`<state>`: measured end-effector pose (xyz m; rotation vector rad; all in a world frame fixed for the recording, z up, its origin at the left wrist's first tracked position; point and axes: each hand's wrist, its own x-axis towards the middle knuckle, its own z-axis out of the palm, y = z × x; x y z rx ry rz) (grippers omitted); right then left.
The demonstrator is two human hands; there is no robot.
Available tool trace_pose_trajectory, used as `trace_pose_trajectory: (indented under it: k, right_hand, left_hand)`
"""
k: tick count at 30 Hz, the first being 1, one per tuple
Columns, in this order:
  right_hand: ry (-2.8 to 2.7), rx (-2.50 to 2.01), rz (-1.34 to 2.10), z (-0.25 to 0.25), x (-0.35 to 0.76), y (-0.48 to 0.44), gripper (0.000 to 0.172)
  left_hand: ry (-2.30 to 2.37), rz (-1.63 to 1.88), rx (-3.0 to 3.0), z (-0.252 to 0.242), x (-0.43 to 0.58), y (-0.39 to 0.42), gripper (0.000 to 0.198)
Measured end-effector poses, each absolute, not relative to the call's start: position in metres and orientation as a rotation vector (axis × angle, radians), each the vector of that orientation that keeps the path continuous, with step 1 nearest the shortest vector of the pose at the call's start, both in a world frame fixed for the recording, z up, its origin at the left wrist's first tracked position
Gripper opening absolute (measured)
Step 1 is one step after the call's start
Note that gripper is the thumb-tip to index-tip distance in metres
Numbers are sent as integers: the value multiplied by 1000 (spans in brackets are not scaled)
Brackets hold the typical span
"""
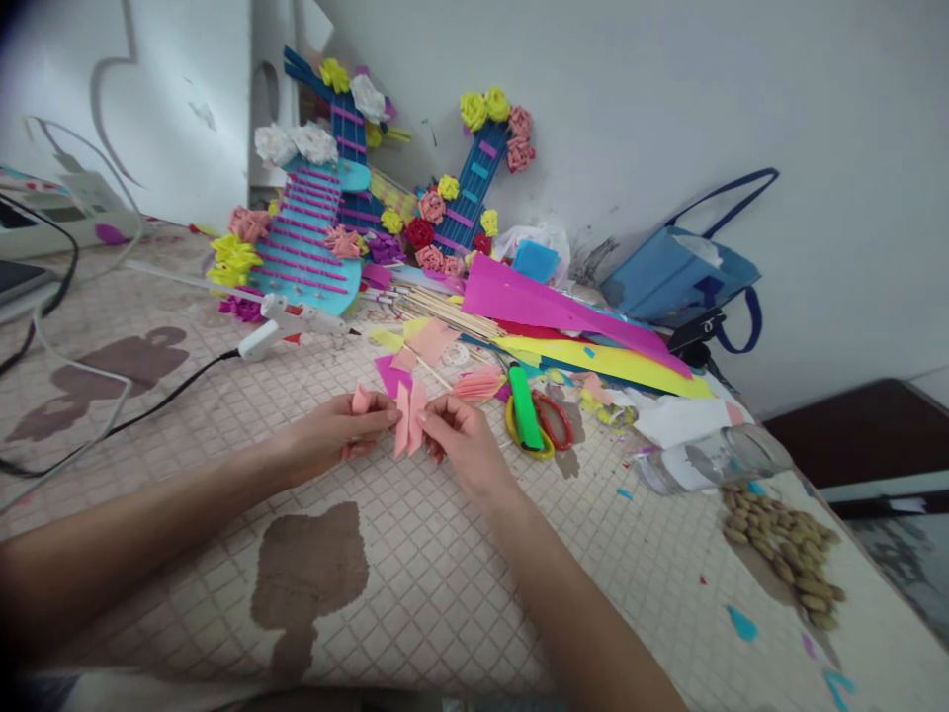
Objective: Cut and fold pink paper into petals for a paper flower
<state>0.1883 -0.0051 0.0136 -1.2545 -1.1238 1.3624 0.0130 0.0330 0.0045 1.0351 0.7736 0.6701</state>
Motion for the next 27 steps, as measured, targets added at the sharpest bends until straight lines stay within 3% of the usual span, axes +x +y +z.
trace_pose_trajectory:
  k: [27]
  right_hand:
    - [-994, -1320, 1515, 10, 189, -5, 27]
  left_hand:
    - [741, 629, 1139, -4, 13, 35, 28]
